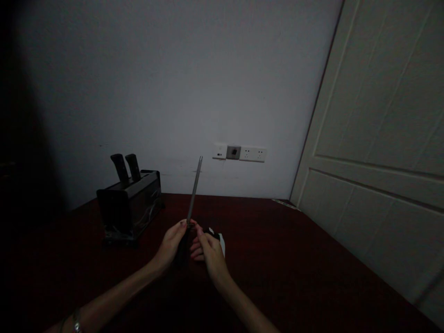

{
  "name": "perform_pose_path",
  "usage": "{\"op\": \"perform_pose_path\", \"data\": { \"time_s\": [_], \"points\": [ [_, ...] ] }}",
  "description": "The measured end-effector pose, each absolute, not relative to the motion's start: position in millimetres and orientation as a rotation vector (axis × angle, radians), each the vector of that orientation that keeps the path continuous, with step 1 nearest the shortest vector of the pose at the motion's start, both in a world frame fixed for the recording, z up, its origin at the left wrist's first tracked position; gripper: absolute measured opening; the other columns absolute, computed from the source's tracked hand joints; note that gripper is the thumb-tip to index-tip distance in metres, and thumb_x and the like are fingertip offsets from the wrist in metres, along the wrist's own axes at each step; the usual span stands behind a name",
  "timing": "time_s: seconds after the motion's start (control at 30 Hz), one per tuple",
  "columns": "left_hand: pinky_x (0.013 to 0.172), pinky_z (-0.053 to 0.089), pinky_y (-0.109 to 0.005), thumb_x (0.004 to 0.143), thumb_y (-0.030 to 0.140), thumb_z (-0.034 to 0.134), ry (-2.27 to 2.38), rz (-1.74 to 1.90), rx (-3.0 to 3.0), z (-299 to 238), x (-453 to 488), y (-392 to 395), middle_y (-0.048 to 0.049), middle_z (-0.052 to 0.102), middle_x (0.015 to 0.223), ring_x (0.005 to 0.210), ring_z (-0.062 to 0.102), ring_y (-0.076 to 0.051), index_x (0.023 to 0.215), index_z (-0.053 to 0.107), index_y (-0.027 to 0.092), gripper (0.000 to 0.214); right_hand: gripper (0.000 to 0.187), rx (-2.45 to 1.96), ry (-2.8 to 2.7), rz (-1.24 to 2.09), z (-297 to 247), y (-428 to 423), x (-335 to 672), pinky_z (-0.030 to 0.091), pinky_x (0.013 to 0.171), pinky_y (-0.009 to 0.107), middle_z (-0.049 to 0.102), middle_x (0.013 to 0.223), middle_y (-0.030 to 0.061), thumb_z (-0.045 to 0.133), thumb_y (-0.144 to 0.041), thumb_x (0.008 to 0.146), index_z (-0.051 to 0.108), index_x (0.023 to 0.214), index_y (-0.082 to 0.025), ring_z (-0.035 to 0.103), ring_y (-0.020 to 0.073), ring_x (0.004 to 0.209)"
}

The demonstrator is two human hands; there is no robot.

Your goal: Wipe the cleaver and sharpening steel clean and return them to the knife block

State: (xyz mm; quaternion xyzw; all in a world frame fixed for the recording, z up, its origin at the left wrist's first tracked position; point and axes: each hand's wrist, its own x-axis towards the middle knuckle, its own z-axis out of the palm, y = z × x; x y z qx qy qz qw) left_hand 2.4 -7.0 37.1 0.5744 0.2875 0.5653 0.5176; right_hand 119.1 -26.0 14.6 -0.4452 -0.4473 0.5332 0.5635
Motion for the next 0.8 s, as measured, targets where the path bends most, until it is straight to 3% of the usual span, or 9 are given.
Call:
{"op": "perform_pose_path", "data": {
  "time_s": [0.17, 0.3, 0.43, 0.63, 0.8],
  "points": [
    [0.076, 0.044, -0.027, 0.077, 0.047, 0.053, 0.701, 1.361, 1.416, 35.5, 6.9, -10.7, -0.0071, 0.066, 0.088, 0.083, 0.059, -0.019, 0.085, 0.062, 0.014, 0.036, 0.054, -0.838, -0.828, 1.453, 9.1, -23.1, 105.4, 0.041, 0.048, 0.022, 0.059, 0.061, -0.0004, 0.067, -0.065, 0.051, 0.058, 0.074, -0.017, 0.055, 0.0109, 0.051],
    [0.075, 0.045, -0.026, 0.076, 0.045, 0.055, 0.743, 1.380, 1.415, 34.8, 9.8, -14.4, -0.0075, 0.067, 0.088, 0.083, 0.060, -0.020, 0.089, 0.063, 0.013, 0.036, 0.058, -0.725, -0.766, 1.507, 14.0, -27.4, 95.9, 0.045, 0.057, 0.026, 0.066, 0.079, 0.0048, 0.069, -0.063, 0.050, 0.061, 0.087, -0.019, 0.062, 0.0188, 0.073],
    [0.076, 0.045, -0.026, 0.077, 0.042, 0.055, 0.745, 1.387, 1.438, 34.3, 10.5, -16.0, -0.0077, 0.067, 0.090, 0.084, 0.060, -0.019, 0.093, 0.063, 0.013, 0.034, 0.056, -0.654, -0.715, 1.469, 18.8, -30.1, 88.4, 0.047, 0.064, 0.031, 0.068, 0.079, 0.0067, 0.071, -0.061, 0.048, 0.063, 0.084, -0.019, 0.062, 0.0244, 0.083],
    [0.081, 0.044, -0.029, 0.076, 0.040, 0.056, 0.746, 1.411, 1.473, 34.4, 10.5, -17.2, -0.0088, 0.067, 0.093, 0.088, 0.060, -0.022, 0.093, 0.066, 0.013, 0.033, 0.053, -0.681, -0.650, 1.379, 20.8, -30.3, 84.1, 0.048, 0.066, 0.032, 0.069, 0.074, 0.0051, 0.073, -0.058, 0.044, 0.065, 0.080, -0.019, 0.063, 0.0241, 0.081],
    [0.076, 0.046, -0.026, 0.074, 0.040, 0.059, 0.753, 1.411, 1.470, 36.3, 9.9, -20.2, -0.0081, 0.067, 0.091, 0.084, 0.060, -0.020, 0.093, 0.067, 0.014, 0.033, 0.056, -0.688, -0.634, 1.365, 18.8, -29.8, 83.3, 0.047, 0.056, 0.027, 0.066, 0.066, 0.0026, 0.073, -0.059, 0.046, 0.064, 0.080, -0.016, 0.063, 0.0201, 0.068]
  ]
}}
